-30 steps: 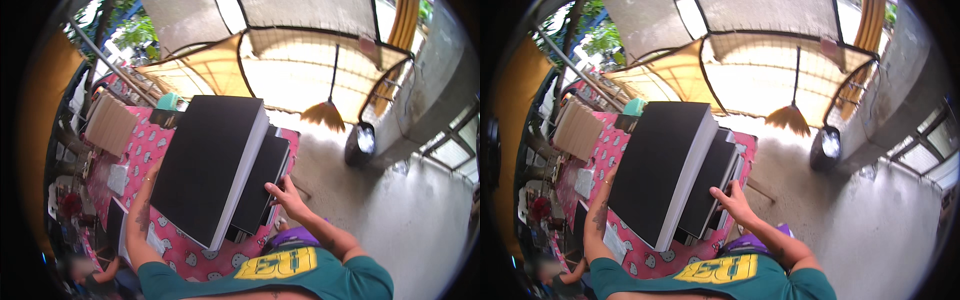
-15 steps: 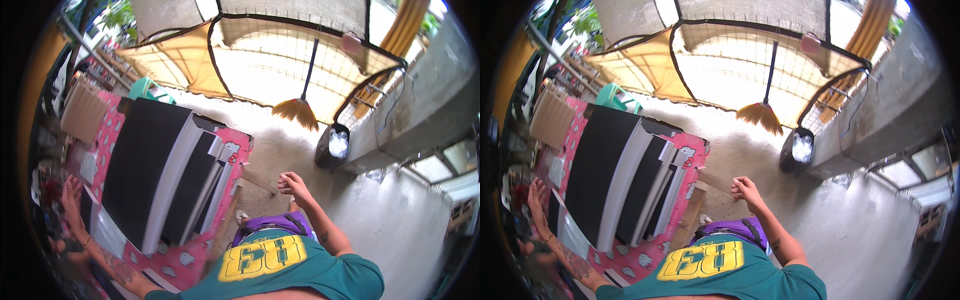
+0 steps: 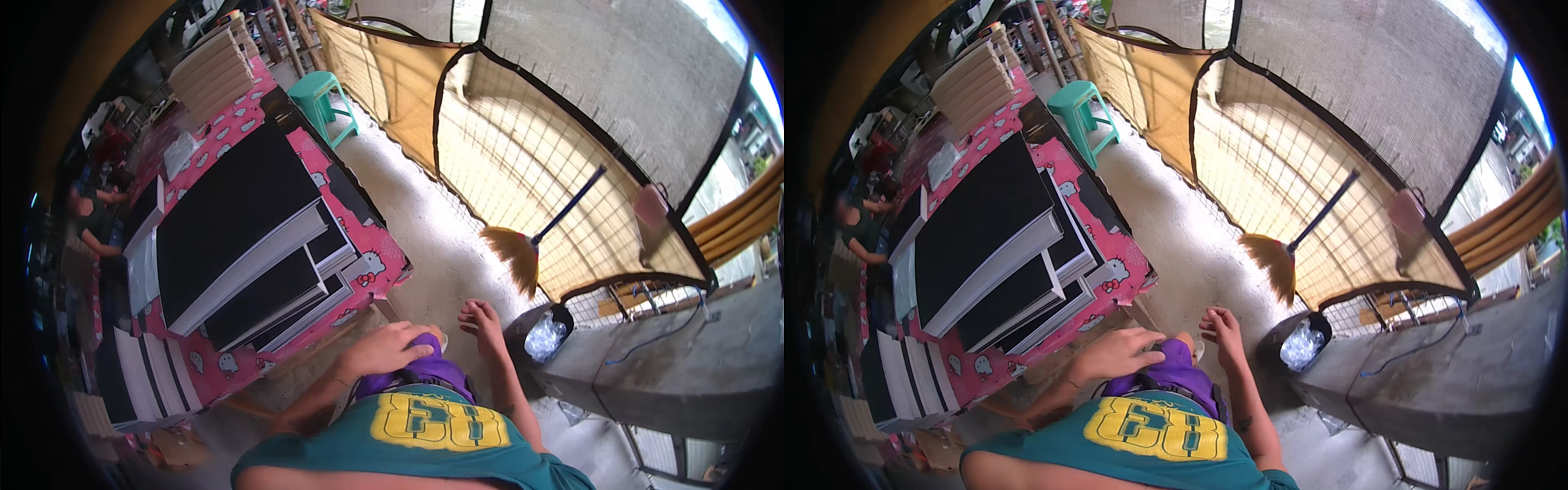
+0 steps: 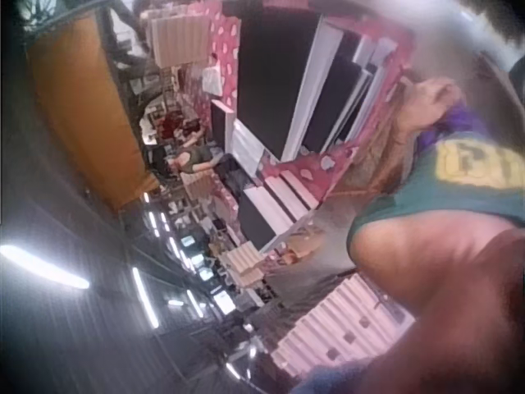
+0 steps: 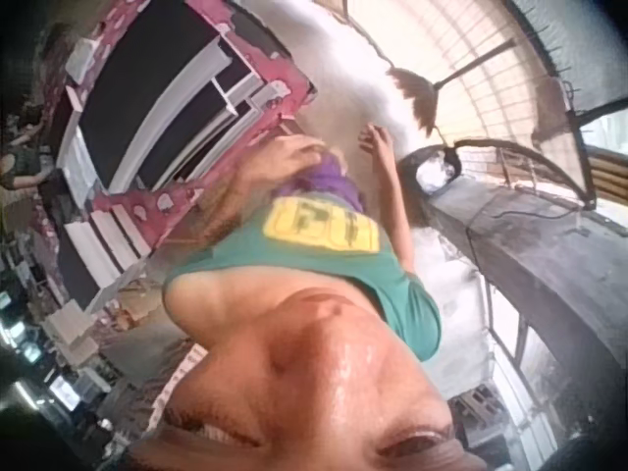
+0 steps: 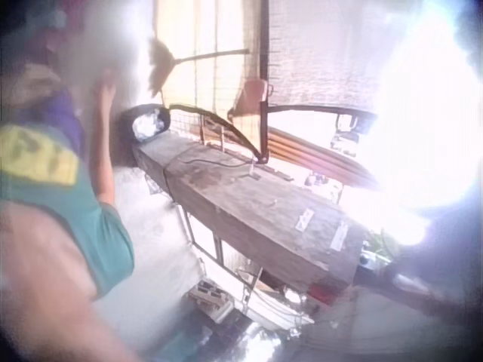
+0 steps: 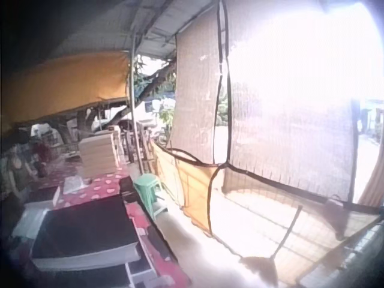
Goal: The person picks up a stack of black boards, carries them to a table, and then proceeds to individually insert each board into a clear plastic bag.
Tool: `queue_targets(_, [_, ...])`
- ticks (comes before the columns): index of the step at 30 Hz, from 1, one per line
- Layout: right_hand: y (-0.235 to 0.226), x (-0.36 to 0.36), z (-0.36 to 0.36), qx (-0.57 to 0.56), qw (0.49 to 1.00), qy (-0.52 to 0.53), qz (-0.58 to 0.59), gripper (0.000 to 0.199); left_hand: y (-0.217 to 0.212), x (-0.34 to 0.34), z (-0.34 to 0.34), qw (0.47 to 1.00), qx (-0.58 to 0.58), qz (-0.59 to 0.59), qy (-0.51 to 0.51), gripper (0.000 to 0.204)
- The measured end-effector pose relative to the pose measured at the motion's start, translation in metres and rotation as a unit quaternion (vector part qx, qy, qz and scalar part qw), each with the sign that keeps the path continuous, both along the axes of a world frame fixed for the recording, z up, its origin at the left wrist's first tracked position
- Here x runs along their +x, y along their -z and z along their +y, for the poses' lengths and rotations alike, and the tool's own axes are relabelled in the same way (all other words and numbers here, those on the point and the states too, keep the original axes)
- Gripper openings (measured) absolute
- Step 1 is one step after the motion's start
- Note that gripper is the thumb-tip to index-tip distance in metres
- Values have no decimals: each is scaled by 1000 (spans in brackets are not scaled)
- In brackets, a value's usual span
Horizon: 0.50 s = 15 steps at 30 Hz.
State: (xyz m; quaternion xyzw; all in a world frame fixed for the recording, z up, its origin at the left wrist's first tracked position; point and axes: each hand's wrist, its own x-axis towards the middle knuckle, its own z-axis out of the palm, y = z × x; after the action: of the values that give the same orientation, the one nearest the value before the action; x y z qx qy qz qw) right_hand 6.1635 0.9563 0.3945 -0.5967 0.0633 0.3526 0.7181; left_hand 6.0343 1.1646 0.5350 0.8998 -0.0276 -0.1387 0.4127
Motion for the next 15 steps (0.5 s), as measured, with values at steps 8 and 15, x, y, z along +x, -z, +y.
queue_targets(8, [34,134,25,-51,993,-111,-5,31,110,144,-11,998,29,45,14,45])
queue_targets(15, [37,307,79,-76,984,-157,-23,34,91,246,26,985,-48,-31,-163,46])
